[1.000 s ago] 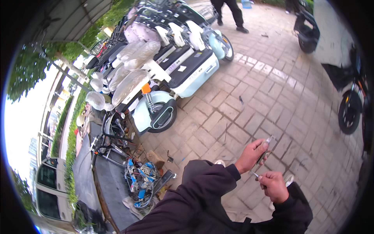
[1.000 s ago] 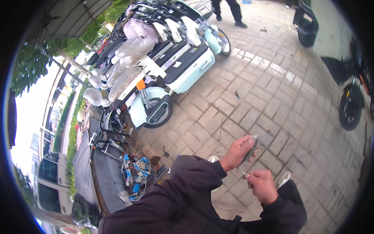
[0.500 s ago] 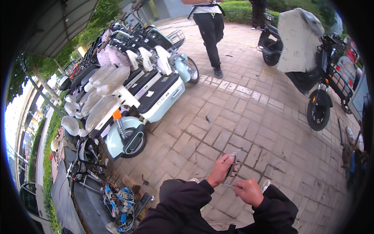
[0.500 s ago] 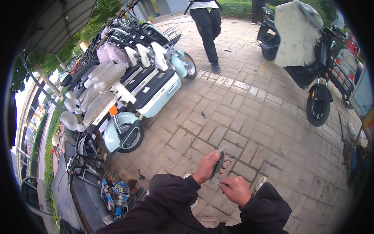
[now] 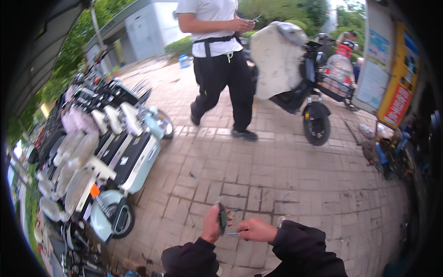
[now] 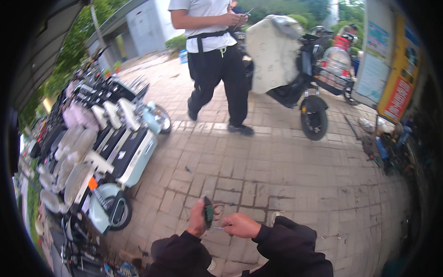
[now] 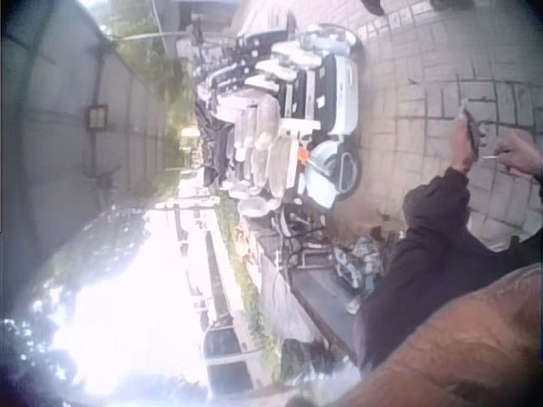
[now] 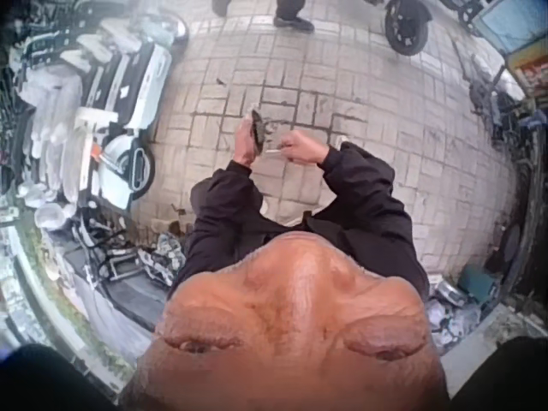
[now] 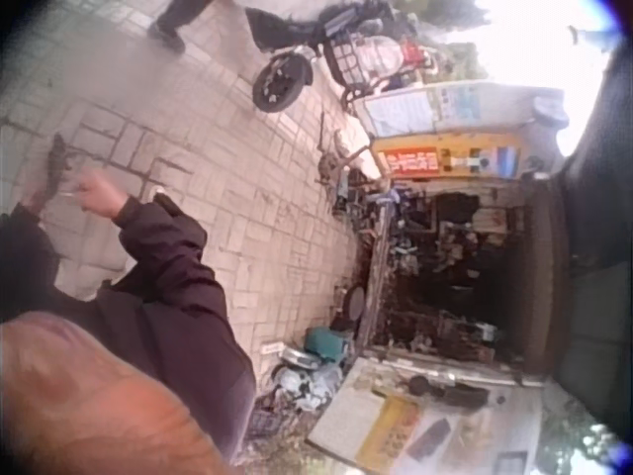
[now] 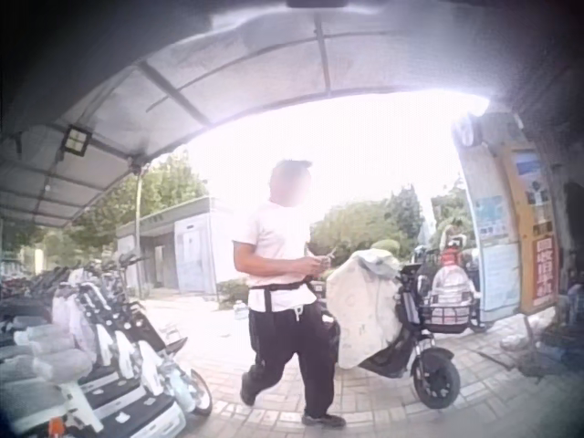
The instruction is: The person holds a small electronic component with a green circuit board and uses a screwdriver to adjust or tighten screws on the board. They repeatedly reposition the component and continue working on it throughout the clip.
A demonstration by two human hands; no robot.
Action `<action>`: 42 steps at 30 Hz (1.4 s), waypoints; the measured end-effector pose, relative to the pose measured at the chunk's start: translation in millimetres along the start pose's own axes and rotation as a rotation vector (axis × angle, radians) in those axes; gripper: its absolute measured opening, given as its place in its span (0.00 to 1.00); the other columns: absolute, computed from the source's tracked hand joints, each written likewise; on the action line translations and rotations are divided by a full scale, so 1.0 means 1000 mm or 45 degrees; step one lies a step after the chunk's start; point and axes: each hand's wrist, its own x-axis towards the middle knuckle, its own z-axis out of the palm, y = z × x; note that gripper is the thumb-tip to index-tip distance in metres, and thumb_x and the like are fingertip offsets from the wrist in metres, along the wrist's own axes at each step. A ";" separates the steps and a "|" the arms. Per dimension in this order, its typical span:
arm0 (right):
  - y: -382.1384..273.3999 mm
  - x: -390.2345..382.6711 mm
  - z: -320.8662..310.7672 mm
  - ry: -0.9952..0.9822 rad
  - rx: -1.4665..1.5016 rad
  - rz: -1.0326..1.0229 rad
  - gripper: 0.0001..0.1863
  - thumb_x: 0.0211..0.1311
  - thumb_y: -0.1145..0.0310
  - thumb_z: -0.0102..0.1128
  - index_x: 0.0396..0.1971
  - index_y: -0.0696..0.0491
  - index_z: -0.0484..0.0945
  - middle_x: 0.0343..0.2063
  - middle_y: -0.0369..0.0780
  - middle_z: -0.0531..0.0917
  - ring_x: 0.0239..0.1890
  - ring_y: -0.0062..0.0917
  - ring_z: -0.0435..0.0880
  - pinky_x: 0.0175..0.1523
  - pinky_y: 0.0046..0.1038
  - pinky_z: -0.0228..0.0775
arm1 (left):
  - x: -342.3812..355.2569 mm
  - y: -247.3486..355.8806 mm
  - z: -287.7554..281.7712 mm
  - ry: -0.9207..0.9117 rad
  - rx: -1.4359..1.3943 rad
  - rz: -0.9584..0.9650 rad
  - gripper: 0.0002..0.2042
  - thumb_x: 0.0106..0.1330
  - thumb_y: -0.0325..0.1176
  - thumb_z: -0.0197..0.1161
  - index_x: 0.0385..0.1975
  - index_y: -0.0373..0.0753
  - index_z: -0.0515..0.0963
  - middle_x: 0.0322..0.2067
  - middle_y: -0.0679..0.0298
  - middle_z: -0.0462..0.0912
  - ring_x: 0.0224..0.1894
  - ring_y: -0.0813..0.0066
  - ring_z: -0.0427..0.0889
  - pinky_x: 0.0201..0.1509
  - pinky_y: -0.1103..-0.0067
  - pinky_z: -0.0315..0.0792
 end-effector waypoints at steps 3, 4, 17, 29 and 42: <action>-0.001 -0.001 -0.021 0.148 0.207 0.060 0.10 0.67 0.67 0.62 0.36 0.59 0.85 0.22 0.38 0.86 0.27 0.20 0.84 0.35 0.29 0.75 | 0.005 -0.001 -0.004 -0.010 -0.111 -0.088 0.29 0.79 0.61 0.49 0.56 0.36 0.73 0.47 0.49 0.84 0.39 0.55 0.89 0.37 0.64 0.87; -0.001 -0.001 -0.026 0.200 0.257 0.059 0.10 0.68 0.67 0.63 0.37 0.59 0.86 0.23 0.36 0.85 0.27 0.17 0.82 0.34 0.27 0.74 | 0.005 -0.002 -0.004 -0.010 -0.124 -0.119 0.30 0.79 0.62 0.49 0.56 0.37 0.73 0.47 0.49 0.84 0.40 0.54 0.89 0.37 0.63 0.87; 0.000 0.003 -0.027 0.292 0.455 -0.055 0.13 0.67 0.65 0.71 0.42 0.60 0.86 0.30 0.36 0.86 0.28 0.18 0.83 0.37 0.27 0.76 | -0.001 0.011 0.020 -0.054 -0.456 -0.233 0.25 0.81 0.59 0.47 0.55 0.41 0.76 0.49 0.58 0.84 0.55 0.58 0.84 0.55 0.59 0.83; -0.020 -0.006 -0.016 0.416 0.203 -0.212 0.10 0.60 0.83 0.62 0.39 0.59 0.88 0.24 0.38 0.84 0.27 0.14 0.80 0.35 0.21 0.73 | -0.010 0.029 0.040 -0.261 -0.590 -0.219 0.39 0.79 0.67 0.36 0.63 0.32 0.73 0.57 0.44 0.80 0.56 0.43 0.84 0.56 0.50 0.83; -0.016 -0.014 -0.017 0.437 -0.120 -0.295 0.09 0.55 0.81 0.67 0.37 0.57 0.86 0.22 0.45 0.82 0.23 0.32 0.81 0.30 0.29 0.71 | -0.013 0.028 0.040 -0.194 -0.588 -0.251 0.43 0.77 0.70 0.32 0.68 0.32 0.68 0.60 0.41 0.77 0.60 0.39 0.81 0.58 0.51 0.83</action>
